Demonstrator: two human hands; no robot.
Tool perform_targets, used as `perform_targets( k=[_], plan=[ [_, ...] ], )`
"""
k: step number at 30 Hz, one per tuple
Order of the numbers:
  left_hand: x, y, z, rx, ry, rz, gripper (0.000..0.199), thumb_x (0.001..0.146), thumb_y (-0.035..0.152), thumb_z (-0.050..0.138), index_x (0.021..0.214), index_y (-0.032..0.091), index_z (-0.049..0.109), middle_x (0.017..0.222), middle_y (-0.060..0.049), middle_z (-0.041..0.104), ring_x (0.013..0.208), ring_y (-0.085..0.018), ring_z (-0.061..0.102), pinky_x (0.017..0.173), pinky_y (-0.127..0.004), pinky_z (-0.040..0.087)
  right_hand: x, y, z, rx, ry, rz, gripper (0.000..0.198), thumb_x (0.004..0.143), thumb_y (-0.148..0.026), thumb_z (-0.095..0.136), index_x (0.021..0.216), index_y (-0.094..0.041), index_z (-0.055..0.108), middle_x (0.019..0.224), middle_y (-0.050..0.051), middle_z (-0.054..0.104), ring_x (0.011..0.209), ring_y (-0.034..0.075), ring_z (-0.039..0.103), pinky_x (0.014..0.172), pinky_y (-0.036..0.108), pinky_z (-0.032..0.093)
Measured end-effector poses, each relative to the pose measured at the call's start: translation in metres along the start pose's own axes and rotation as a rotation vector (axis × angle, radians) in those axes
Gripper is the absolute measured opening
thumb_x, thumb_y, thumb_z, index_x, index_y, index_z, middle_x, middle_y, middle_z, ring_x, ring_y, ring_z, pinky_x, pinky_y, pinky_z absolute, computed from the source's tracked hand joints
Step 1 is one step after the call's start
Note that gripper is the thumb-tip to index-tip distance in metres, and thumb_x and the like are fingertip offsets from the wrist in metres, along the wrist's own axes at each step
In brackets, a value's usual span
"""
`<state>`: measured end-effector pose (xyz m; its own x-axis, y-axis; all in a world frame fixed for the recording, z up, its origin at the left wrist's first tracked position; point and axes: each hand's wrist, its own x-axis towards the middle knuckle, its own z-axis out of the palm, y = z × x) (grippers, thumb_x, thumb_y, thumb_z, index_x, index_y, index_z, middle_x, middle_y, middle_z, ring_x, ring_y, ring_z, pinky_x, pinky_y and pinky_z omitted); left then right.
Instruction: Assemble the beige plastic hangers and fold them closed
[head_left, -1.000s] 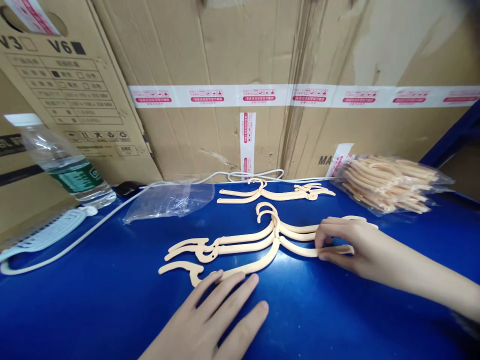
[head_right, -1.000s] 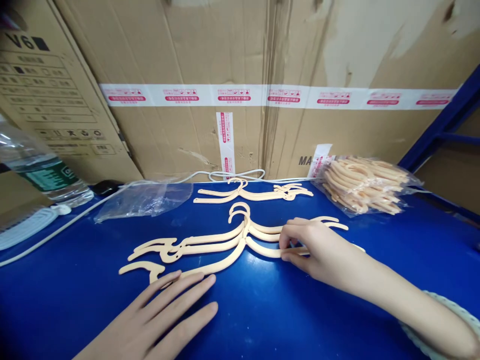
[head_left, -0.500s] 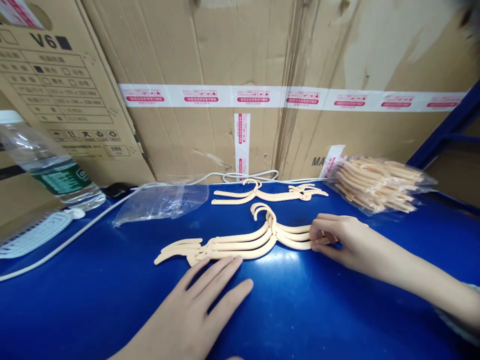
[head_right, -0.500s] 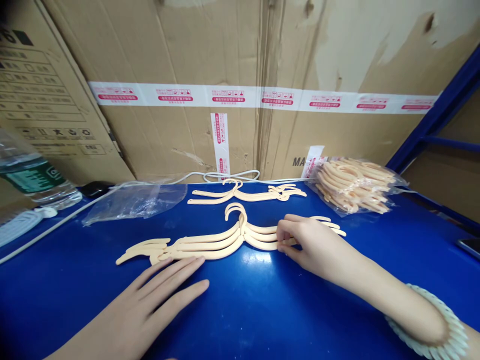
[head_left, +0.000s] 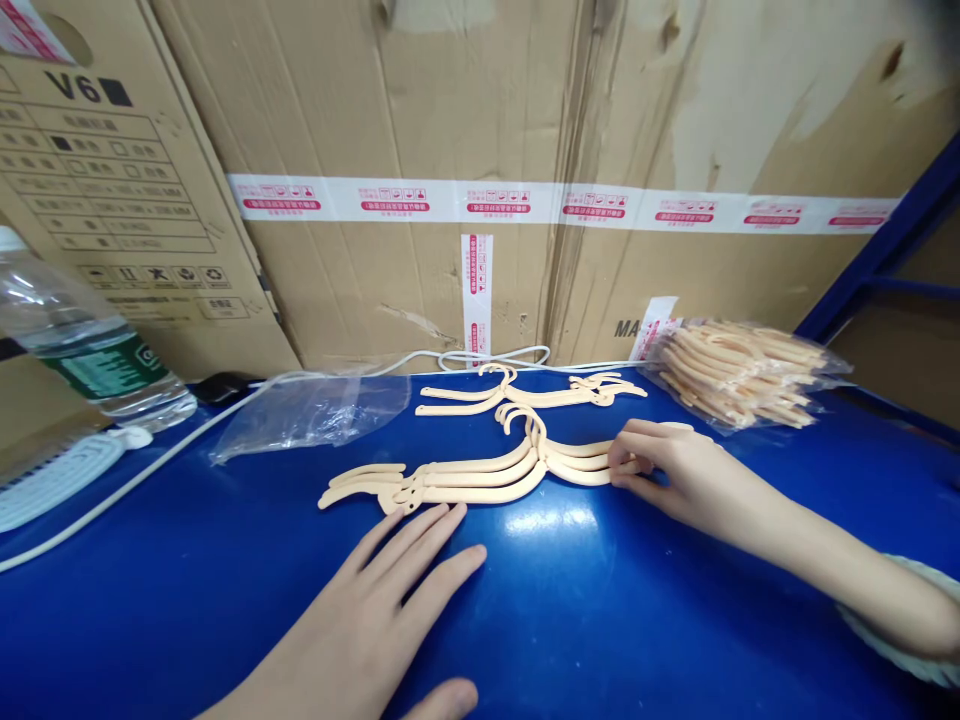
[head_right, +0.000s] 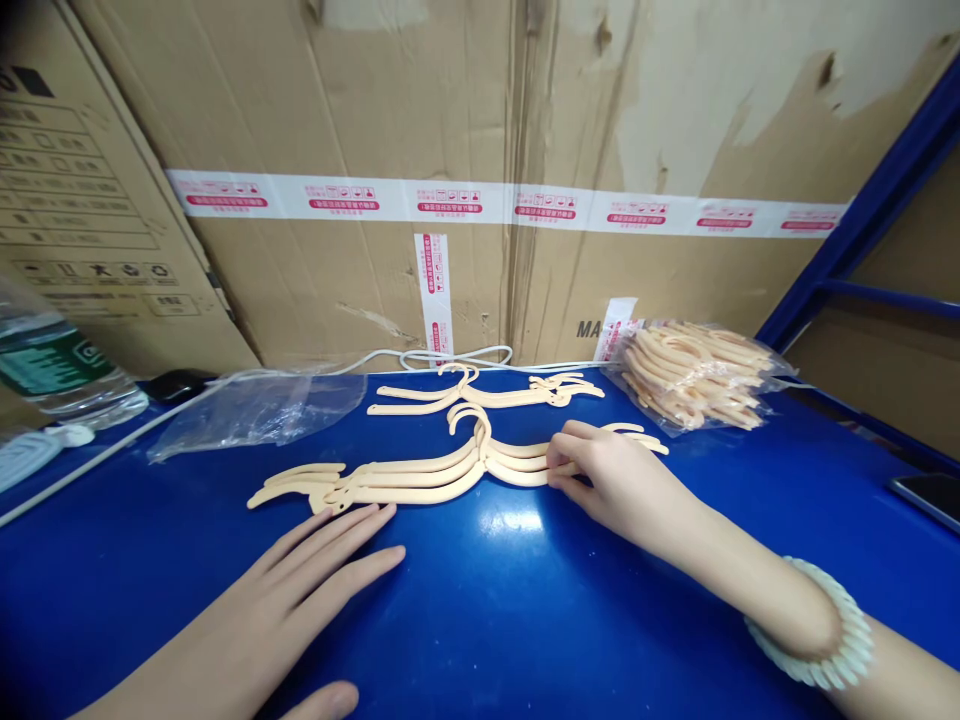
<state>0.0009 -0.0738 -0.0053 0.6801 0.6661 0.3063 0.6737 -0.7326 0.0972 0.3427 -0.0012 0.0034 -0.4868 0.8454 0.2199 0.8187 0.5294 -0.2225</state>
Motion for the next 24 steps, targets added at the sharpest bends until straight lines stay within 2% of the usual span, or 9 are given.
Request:
perform_targets(
  k=[3, 5, 10, 14, 19, 24],
  plan=[
    [-0.001, -0.001, 0.002, 0.025, -0.008, 0.015, 0.051, 0.092, 0.05, 0.048, 0.138, 0.027, 0.049, 0.149, -0.006, 0.045, 0.133, -0.031, 0.047, 0.108, -0.055, 0.039, 0.001, -0.001, -0.005, 0.047, 0.034, -0.009, 0.009, 0.088, -0.017, 0.054, 0.084, -0.019, 0.062, 0.085, 0.004, 0.063, 0.068, 0.016, 0.059, 0.061, 0.028, 0.044],
    [-0.002, -0.002, 0.005, 0.034, -0.01, 0.025, 0.051, 0.092, 0.049, 0.05, 0.138, 0.027, 0.049, 0.148, -0.006, 0.046, 0.133, -0.032, 0.047, 0.108, -0.056, 0.039, 0.0, -0.003, -0.014, 0.11, 0.112, 0.007, 0.012, 0.09, -0.024, 0.054, 0.085, -0.02, 0.064, 0.083, 0.004, 0.065, 0.069, 0.016, 0.059, 0.062, 0.028, 0.045],
    [-0.003, -0.002, 0.01, 0.015, 0.0, 0.034, 0.051, 0.089, 0.045, 0.056, 0.137, 0.027, 0.05, 0.147, -0.005, 0.048, 0.132, -0.032, 0.047, 0.11, -0.056, 0.036, -0.002, -0.008, -0.041, 0.443, 0.481, 0.217, 0.022, 0.084, -0.041, 0.066, 0.082, -0.019, 0.068, 0.076, 0.004, 0.068, 0.067, 0.016, 0.06, 0.06, 0.026, 0.045],
    [-0.003, -0.002, 0.01, 0.022, -0.012, 0.043, 0.052, 0.089, 0.046, 0.056, 0.138, 0.028, 0.049, 0.147, -0.003, 0.048, 0.132, -0.031, 0.048, 0.109, -0.056, 0.038, -0.002, -0.006, -0.045, 0.67, 0.704, 0.305, 0.022, 0.077, -0.04, 0.073, 0.078, -0.019, 0.068, 0.067, 0.001, 0.064, 0.063, 0.012, 0.057, 0.058, 0.023, 0.042],
    [-0.003, -0.003, 0.011, 0.052, -0.019, 0.053, 0.05, 0.091, 0.046, 0.052, 0.139, 0.03, 0.047, 0.148, -0.001, 0.047, 0.132, -0.03, 0.048, 0.106, -0.056, 0.041, 0.001, -0.006, -0.035, 0.799, 0.744, 0.323, 0.02, 0.073, -0.038, 0.076, 0.075, -0.019, 0.068, 0.064, -0.001, 0.061, 0.062, 0.01, 0.055, 0.06, 0.022, 0.042],
    [-0.002, -0.003, 0.012, 0.082, -0.016, 0.061, 0.05, 0.089, 0.038, 0.055, 0.137, 0.03, 0.048, 0.148, 0.0, 0.047, 0.132, -0.029, 0.048, 0.107, -0.055, 0.042, -0.002, -0.011, -0.03, 0.716, 0.728, 0.292, 0.019, 0.077, -0.038, 0.074, 0.074, -0.021, 0.069, 0.066, -0.001, 0.063, 0.061, 0.011, 0.056, 0.057, 0.022, 0.042]
  ],
)
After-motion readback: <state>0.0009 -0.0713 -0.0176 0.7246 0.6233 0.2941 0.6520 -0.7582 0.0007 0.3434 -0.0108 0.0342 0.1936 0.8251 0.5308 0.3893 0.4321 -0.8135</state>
